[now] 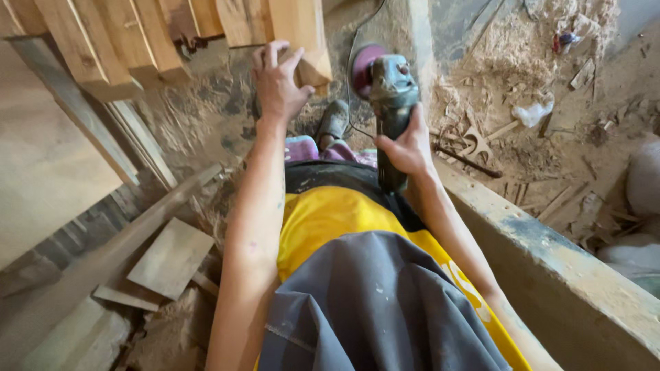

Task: The person sands the surfaces of small wooden pyramid blocks using an angle grinder, picking up and rotating each block by hand while applying the rotating sanding disc.

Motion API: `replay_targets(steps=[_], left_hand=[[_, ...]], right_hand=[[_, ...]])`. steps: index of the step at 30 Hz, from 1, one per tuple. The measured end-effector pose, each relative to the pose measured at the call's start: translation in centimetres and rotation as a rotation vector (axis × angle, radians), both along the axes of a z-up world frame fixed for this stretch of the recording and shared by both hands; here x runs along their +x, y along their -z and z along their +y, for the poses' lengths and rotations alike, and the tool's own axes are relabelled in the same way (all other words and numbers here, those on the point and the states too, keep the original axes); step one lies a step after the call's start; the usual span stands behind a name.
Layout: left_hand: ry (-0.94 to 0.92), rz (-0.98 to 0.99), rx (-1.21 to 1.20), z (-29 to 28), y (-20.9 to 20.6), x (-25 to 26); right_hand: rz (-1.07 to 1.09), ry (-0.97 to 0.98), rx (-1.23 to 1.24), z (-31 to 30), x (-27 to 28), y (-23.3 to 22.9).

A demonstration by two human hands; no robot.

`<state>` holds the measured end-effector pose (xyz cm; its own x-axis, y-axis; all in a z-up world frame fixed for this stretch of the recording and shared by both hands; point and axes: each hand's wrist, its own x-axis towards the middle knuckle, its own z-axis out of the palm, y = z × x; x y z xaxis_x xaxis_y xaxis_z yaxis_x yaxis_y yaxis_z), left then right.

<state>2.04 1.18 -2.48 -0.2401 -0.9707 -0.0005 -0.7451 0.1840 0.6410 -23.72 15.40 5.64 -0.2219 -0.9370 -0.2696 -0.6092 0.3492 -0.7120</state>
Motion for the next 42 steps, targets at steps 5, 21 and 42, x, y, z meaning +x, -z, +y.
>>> replay_targets(steps=[5, 21, 42], left_hand=[[-0.038, 0.103, 0.03, 0.1, 0.4, 0.6], [-0.07, 0.135, 0.098, -0.5, 0.4, 0.7], [0.039, -0.079, 0.057, -1.0, -0.6, 0.4]], right_hand=[[0.067, 0.095, 0.204, -1.6, 3.2, 1.1], [0.058, 0.072, 0.276, -3.7, 6.0, 0.9], [0.027, 0.273, 0.261, -3.2, 4.8, 0.7]])
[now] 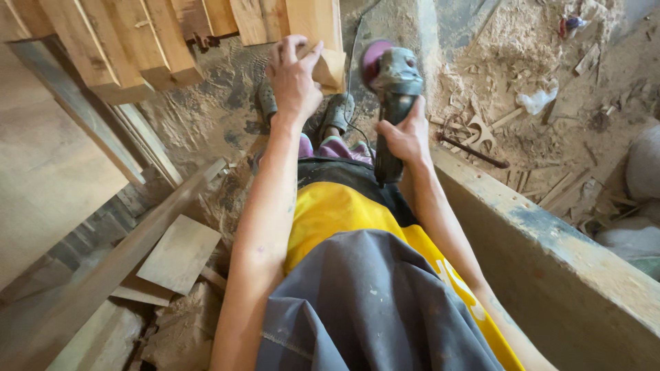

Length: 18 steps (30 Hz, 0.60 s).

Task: The person sands the surfaces of small wooden pyramid blocks using an angle grinder, picking up and rotating each block by hand while applying the rotating sanding disc.

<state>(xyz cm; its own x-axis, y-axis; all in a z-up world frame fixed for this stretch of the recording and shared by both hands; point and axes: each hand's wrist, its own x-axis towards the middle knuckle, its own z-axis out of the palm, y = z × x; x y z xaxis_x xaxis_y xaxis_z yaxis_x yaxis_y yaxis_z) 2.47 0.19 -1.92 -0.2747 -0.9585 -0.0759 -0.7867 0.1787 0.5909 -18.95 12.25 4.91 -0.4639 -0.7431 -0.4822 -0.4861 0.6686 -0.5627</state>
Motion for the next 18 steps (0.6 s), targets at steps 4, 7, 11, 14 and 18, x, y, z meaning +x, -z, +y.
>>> replay_targets(steps=[4, 7, 11, 14, 18], left_hand=[[-0.095, -0.018, -0.052, 1.0, 0.0, 0.0], [-0.217, -0.091, 0.096, 1.7, 0.0, -1.5], [-0.252, -0.189, 0.128, 2.7, 0.8, -2.5], [-0.074, -0.07, -0.122, 1.9, 1.8, -1.8], [-0.01, 0.059, -0.056, 2.0, 2.7, -0.2]], right_hand=[[0.01, 0.007, -0.058, 1.7, -0.4, -0.1], [-0.042, 0.092, -0.042, 1.9, -0.7, -0.2], [-0.084, 0.137, -0.002, 2.2, -0.8, -0.7], [-0.013, -0.029, -0.164, 1.8, -0.8, -0.9], [-0.041, -0.051, -0.009, 1.8, -0.3, -0.8]])
